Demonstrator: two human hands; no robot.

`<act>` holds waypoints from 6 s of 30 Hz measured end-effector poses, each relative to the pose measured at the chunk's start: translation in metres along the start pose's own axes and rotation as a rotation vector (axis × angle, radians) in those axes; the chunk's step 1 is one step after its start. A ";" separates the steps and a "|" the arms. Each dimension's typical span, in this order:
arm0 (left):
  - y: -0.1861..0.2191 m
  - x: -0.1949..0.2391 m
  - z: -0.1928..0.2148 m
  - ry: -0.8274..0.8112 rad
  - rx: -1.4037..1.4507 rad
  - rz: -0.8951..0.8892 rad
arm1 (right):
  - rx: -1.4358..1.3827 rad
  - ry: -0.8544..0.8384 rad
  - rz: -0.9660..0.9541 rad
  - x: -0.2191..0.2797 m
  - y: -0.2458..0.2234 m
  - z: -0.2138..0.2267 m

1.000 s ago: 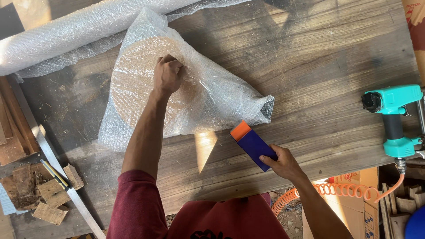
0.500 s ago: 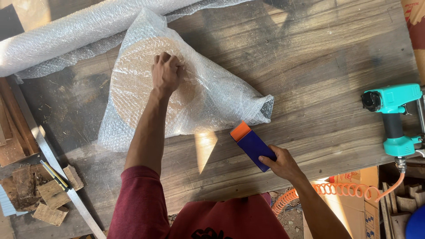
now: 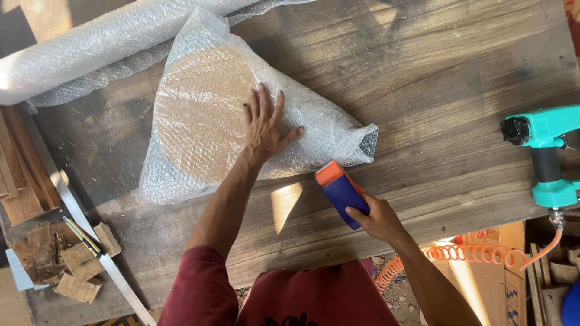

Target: The person wraps a circular wooden object in bubble wrap by hand and secures the wrap with clear tape using a tape dispenser.

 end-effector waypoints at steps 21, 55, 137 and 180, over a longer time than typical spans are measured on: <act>0.053 0.021 -0.080 0.090 -0.283 -0.541 | 0.159 0.222 0.098 0.018 0.062 -0.029; 0.106 0.069 -0.160 -0.257 1.838 0.080 | 0.027 0.292 -0.019 0.030 0.080 -0.035; 0.148 0.038 -0.162 0.134 0.780 0.407 | 0.963 0.856 0.284 -0.071 0.166 0.200; -0.119 0.157 -0.019 0.858 0.285 0.536 | 0.389 -0.202 0.676 -0.011 -0.187 -0.043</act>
Point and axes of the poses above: each hand's wrist, its own x-axis away from the middle knuckle, its own z-axis out of the back of the hand, y = z × x, the point moved 3 cm from there along -x, towards the middle knuckle, and after that the axes turned 15 degrees about -y, right-handed, at the moved point
